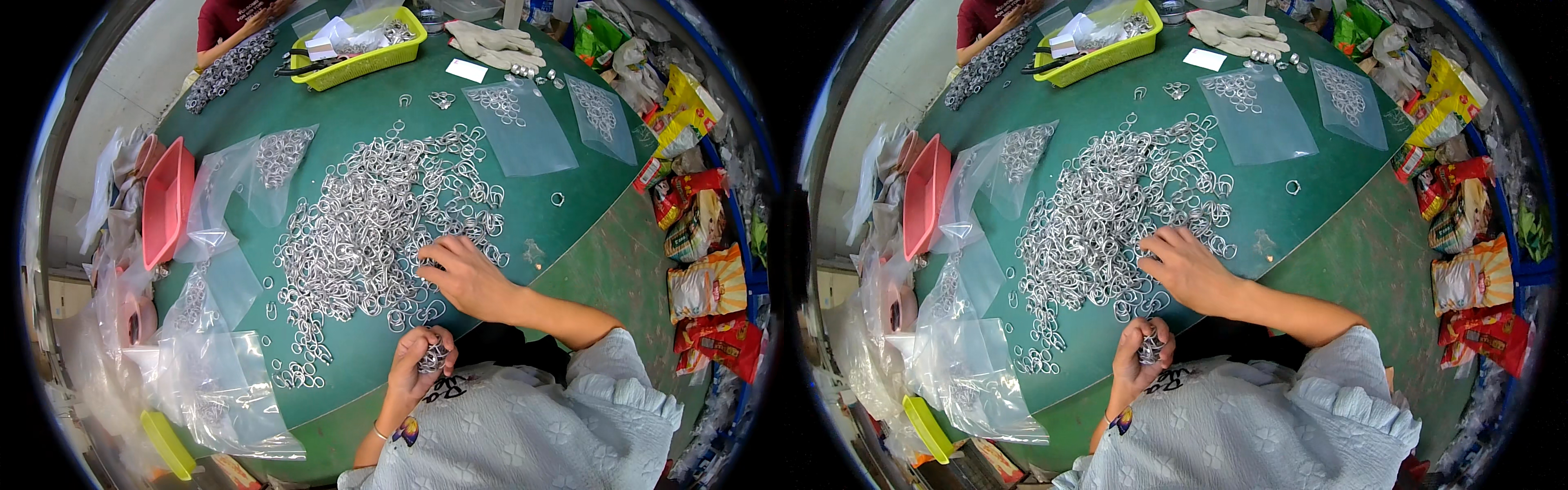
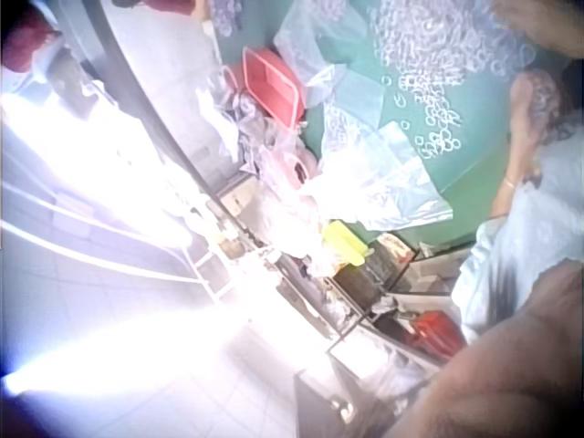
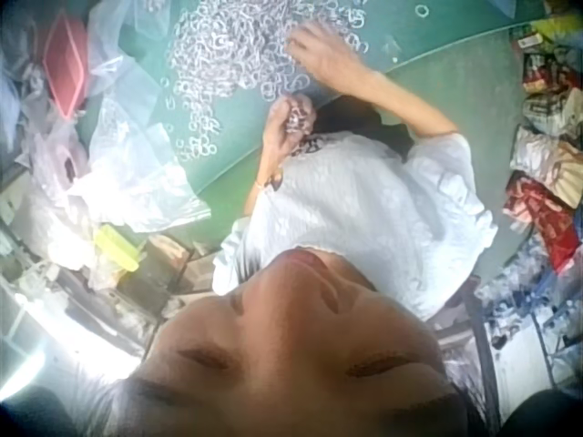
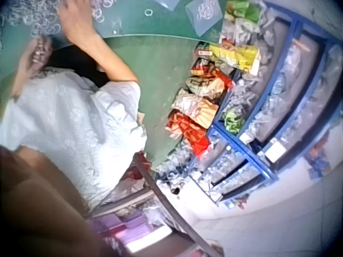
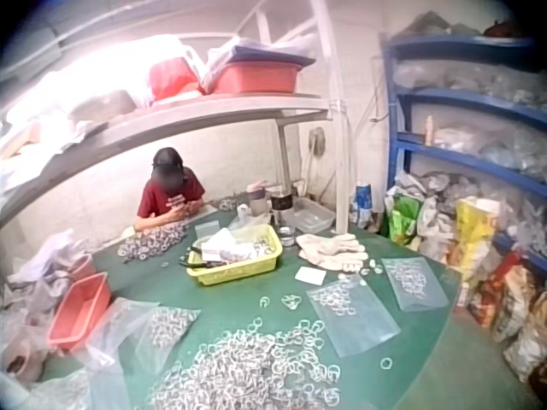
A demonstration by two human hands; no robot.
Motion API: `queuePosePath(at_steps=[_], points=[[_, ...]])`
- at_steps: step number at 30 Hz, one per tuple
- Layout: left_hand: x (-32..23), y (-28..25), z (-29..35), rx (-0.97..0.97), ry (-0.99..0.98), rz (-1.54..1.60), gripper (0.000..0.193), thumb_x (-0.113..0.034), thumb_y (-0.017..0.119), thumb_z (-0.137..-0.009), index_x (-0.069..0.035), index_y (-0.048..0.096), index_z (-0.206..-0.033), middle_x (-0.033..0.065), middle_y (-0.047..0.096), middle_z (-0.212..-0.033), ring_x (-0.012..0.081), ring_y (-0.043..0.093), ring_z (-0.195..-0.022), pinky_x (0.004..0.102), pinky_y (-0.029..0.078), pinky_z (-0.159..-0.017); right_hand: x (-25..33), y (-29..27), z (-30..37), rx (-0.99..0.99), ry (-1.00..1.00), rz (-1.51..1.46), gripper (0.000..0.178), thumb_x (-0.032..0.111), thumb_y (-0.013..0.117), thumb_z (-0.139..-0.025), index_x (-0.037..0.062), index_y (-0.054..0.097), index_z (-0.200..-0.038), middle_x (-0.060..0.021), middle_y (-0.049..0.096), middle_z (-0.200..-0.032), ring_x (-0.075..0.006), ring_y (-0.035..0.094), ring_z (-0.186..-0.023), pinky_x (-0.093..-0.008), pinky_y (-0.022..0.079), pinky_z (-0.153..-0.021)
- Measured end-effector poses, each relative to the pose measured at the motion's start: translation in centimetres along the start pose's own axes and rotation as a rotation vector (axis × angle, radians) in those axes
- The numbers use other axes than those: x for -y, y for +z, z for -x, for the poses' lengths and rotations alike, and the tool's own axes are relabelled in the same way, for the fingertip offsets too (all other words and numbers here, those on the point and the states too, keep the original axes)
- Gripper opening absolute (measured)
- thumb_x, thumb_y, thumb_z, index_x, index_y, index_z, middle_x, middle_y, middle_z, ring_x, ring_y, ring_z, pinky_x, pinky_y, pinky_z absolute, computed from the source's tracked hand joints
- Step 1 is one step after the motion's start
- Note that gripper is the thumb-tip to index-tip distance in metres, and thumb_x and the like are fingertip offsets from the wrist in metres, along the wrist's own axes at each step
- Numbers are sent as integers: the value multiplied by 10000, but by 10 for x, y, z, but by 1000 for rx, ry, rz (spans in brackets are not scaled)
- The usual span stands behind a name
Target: The person sorts small metal rings by hand on a green table, picking them up from a large pile and placing them into a separate group or container.
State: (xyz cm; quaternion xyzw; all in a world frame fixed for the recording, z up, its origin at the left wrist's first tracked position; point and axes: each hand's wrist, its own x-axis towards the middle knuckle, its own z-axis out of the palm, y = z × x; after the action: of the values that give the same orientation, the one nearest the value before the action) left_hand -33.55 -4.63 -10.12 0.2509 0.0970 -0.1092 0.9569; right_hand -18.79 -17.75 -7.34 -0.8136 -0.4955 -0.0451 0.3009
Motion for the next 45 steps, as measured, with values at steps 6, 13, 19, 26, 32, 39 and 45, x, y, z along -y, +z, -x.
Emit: queuePosePath(at_steps=[6,13,19,26,32,39,45], points=[[-1,3,0,-20,-1,-10,286,-352,642,-883,-81,555,-912,127,533,-872,225,532,-636,296,447,-463,-3,-27,10,32,-56,-196,211,50,638,-768,46,643,-979,-84,583,-1101,-271,541,-1018,-395,429,-861],[1,-6,0,80,3,100,235,-289,595,-926,-54,589,-931,157,570,-941,257,592,-731,315,505,-550,-45,-49,13,-221,214,-108,192,102,681,-793,44,653,-974,-89,601,-1092,-284,558,-976,-386,435,-850],[1,-4,-1,71,8,77,245,-304,599,-920,-61,578,-933,149,560,-926,247,570,-697,310,488,-528,-54,-48,12,-116,229,83,206,155,717,-770,38,648,-926,-75,583,-1080,-272,514,-1027,-387,385,-882],[1,-3,1,1,14,17,277,-342,621,-899,-74,554,-925,130,534,-893,223,529,-640,298,460,-476,-60,-45,9,-351,396,88,133,108,713,-757,68,645,-865,-33,613,-975,-237,534,-946,-383,367,-821],[1,-2,-1,46,10,62,258,-318,612,-910,-65,565,-933,139,542,-904,235,554,-679,302,483,-504,-48,-37,1,-132,229,34,180,140,723,-756,63,631,-890,-44,607,-981,-240,525,-983,-381,345,-872],[2,-2,-1,14,23,42,273,-331,624,-901,-69,557,-936,130,533,-886,223,538,-654,295,477,-480,-59,-48,5,-342,382,53,157,135,685,-799,47,621,-912,-62,621,-950,-259,539,-944,-387,348,-867],[2,-2,-2,22,19,45,267,-329,625,-901,-72,562,-936,133,539,-893,222,539,-657,296,477,-477,-46,-44,3,-301,312,67,243,102,706,-747,56,622,-971,-88,543,-1151,-303,485,-1097,-421,340,-933]])
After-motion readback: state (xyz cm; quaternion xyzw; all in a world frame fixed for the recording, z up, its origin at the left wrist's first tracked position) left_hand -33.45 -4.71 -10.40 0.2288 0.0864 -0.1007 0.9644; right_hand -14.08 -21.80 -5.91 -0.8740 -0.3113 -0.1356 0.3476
